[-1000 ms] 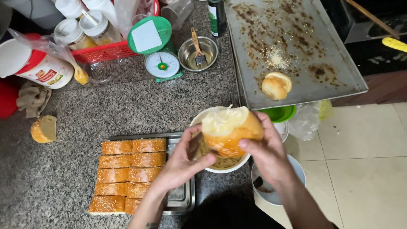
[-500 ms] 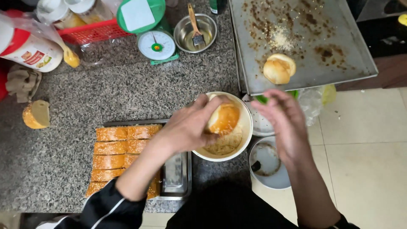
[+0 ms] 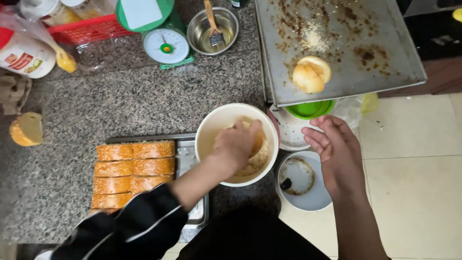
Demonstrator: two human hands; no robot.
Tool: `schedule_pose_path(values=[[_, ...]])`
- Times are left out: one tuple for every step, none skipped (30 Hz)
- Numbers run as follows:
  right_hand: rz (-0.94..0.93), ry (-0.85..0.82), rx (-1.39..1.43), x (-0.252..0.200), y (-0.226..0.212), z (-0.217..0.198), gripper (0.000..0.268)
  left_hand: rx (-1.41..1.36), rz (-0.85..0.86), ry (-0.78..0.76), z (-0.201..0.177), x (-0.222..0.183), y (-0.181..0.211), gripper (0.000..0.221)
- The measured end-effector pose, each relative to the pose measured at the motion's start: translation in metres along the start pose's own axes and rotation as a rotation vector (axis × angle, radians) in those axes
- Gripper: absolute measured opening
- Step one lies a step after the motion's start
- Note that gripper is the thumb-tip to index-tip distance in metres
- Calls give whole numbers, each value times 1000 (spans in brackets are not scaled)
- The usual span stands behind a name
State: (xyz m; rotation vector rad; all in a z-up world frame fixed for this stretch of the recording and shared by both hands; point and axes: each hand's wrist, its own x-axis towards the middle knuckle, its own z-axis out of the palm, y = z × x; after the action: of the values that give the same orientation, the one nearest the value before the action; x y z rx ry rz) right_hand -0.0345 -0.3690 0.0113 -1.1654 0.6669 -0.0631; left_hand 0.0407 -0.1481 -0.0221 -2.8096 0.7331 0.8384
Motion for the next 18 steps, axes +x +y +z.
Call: schedule_pose_path(values=[[-1,3,-3,2,0,-2,20,-2,3,0,7,7,0,78],[24,25,25,3,-1,-3,20,33,-5,-4,14,13,-1,76],[52,37,53,4,0,-1,20,67,-24,-8,22,17,-4,74],[53,30,50,4,-1,3,20,63,-31,-7,47,35,-5,74],[57,-5,79,3,-1,7,17,3,-44,-8,71,53,-7,67],[60,-41,108,3,-1,12,14,-56,-58,-9,96,71,-9,59],[56,-44,104,3,-1,10,14,-60,-59,-4,66,49,-8,59],[49,-47,100,3,-1,8,15,-53,-42,-27,37,28,-6,57],[42,-47,94,2,-2,4,17,-47,-22,-52,8,6,-2,56],[40,-46,88,6,-4,0,17,-53,-20,-49,10,13,0,56],[49,-34,100,8,-2,0,16,-92,-16,-31,12,15,-2,52],[58,-22,113,10,0,0,15,-132,-13,-12,15,17,-4,49],[59,-28,115,7,-3,7,15,-130,-19,-11,35,29,-4,49],[76,-54,125,4,-6,14,15,-41,14,-3,55,40,-4,49],[93,-76,133,1,-10,19,15,46,51,5,75,53,-1,49],[94,-79,132,0,-10,19,15,45,48,5,42,29,-2,49],[85,-64,98,-2,-11,16,16,10,14,-28,8,8,0,51],[76,-50,65,-3,-13,12,18,-24,-19,-61,-25,-14,2,54]])
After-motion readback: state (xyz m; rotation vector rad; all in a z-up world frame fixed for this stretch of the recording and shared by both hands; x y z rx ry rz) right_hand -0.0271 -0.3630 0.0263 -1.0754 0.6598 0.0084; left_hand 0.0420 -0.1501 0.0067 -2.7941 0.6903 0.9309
